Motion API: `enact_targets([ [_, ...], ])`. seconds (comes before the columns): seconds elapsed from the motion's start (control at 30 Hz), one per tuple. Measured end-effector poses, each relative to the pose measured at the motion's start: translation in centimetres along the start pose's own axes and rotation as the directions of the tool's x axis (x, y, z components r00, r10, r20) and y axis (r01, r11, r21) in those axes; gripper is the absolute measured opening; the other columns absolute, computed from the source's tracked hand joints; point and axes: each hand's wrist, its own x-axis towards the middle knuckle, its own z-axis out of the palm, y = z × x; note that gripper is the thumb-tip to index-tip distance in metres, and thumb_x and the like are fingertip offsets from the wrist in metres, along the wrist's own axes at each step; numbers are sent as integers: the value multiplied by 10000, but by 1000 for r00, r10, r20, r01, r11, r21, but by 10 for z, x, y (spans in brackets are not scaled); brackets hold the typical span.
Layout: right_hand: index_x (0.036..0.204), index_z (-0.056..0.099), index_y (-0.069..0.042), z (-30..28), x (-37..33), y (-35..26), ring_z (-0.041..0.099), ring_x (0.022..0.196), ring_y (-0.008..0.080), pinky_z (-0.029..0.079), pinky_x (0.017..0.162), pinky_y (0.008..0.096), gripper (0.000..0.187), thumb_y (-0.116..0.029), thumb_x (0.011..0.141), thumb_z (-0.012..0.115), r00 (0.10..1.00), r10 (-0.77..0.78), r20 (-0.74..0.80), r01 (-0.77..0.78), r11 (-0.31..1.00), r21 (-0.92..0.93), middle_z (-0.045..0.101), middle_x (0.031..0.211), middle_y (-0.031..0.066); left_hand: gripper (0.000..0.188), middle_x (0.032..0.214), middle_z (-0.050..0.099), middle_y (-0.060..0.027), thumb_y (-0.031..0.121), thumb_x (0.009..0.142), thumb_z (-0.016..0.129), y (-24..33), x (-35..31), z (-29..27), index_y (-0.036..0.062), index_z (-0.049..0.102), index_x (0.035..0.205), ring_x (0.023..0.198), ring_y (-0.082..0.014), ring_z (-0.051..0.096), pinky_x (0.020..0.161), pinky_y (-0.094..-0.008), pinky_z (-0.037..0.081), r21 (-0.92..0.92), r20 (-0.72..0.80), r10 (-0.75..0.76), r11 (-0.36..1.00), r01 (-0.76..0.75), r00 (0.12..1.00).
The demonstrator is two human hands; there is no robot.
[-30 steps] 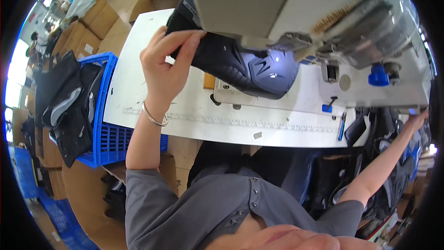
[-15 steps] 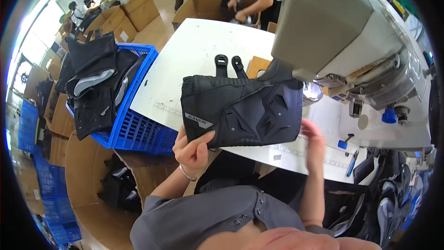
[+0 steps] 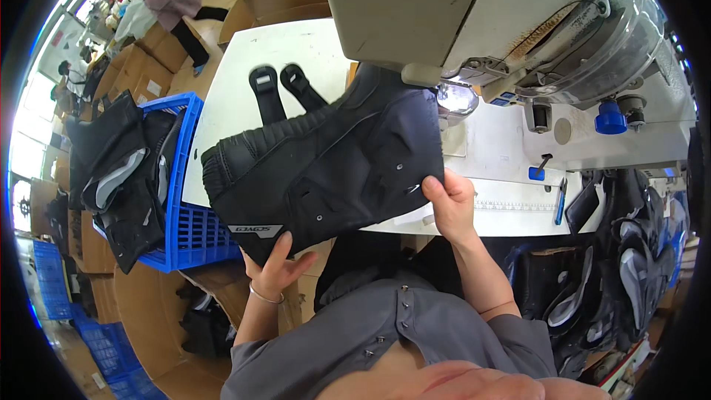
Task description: The person stitches a boot upper using a sewing machine, rotating and guiding the material along the needle. Afterwards, the person flattens, folds, and aligns the boot components on the table by hand.
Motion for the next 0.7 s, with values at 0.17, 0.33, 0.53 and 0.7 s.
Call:
enact_targets([
  [0.17, 953, 631, 22, 1, 1, 1, 424, 702, 24, 347, 622, 188, 202, -166, 956, 557, 979, 1, -203, 40, 979, 198, 544, 788, -54, 571, 1106, 617, -159, 304, 613, 882, 0, 19, 15, 78, 649, 1082, 1037, -385, 583, 921, -453, 465, -119, 163, -7, 992, 27, 987],
  [0.33, 935, 623, 25, -2, 3, 4, 418, 710, 25, 346, 627, 187, 208, -174, 955, 565, 982, 42, -183, -7, 982, 187, 534, 789, -54, 549, 1076, 629, -142, 198, 584, 890, -3, 31, 28, 68, 667, 1069, 968, -331, 619, 844, -372, 520, -138, 161, -60, 987, 82, 985],
  [0.53, 933, 618, 32, 0, 6, 2, 415, 706, 26, 347, 621, 193, 201, -163, 951, 573, 986, 24, -168, 11, 979, 202, 532, 787, -52, 541, 1052, 637, -133, 114, 574, 886, -2, 31, 29, 54, 671, 1067, 952, -292, 635, 821, -352, 533, -169, 124, -87, 980, 107, 989],
  [0.7, 928, 618, 29, 1, 7, -3, 408, 700, 23, 339, 611, 191, 194, -158, 951, 571, 988, 41, -151, -10, 980, 197, 531, 784, -54, 563, 1038, 652, -131, 89, 581, 886, -4, 28, 32, 30, 645, 1086, 947, -292, 642, 831, -343, 531, -158, 119, -71, 983, 89, 990],
])
